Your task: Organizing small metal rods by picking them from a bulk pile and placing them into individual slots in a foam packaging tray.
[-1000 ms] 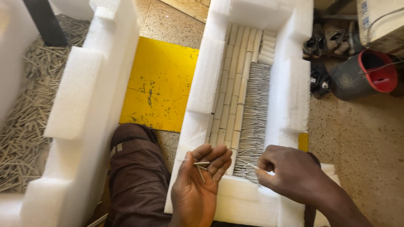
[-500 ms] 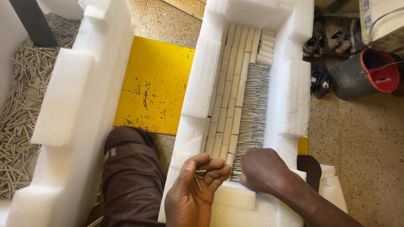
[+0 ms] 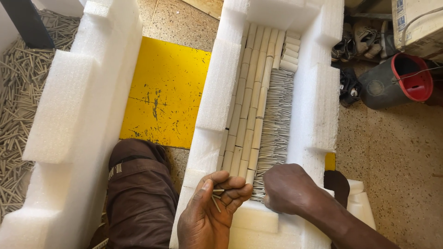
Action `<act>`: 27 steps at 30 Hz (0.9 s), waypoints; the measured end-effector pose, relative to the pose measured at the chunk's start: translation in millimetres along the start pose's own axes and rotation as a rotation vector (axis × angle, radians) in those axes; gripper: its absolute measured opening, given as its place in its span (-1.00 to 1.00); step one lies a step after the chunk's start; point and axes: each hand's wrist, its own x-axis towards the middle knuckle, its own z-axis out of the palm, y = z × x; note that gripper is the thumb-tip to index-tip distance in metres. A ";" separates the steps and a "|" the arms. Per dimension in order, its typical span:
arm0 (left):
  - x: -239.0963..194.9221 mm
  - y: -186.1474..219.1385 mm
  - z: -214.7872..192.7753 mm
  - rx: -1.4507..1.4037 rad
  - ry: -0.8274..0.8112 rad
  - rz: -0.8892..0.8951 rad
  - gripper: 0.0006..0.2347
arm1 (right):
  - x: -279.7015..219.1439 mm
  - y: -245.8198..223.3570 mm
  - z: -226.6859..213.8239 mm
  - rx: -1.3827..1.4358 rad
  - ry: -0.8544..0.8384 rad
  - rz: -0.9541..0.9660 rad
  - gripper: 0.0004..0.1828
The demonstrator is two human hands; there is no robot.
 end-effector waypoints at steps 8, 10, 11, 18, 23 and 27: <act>0.5 -1.5 -8.5 -0.029 0.003 -0.006 -0.63 | -8.3 4.5 -16.0 0.118 0.024 0.045 -0.76; 2.0 -2.9 -11.2 -0.034 -0.022 -0.012 -0.62 | -15.4 8.7 -16.0 0.208 0.044 0.081 -0.79; 2.6 -2.9 -12.8 -0.050 -0.054 -0.016 -0.63 | -15.7 10.1 -12.2 0.244 0.008 0.083 -0.78; 4.2 -2.8 -14.6 -0.049 -0.092 -0.015 -0.64 | -8.4 8.9 -1.8 0.172 0.001 -0.029 -0.69; 3.7 -3.9 -17.6 -0.062 -0.089 -0.031 -0.64 | -1.0 8.4 -13.8 0.134 -0.093 -0.015 -0.62; 3.7 -3.4 -17.6 -0.061 -0.082 -0.033 -0.65 | 4.4 6.6 -14.0 0.051 -0.108 -0.041 -0.61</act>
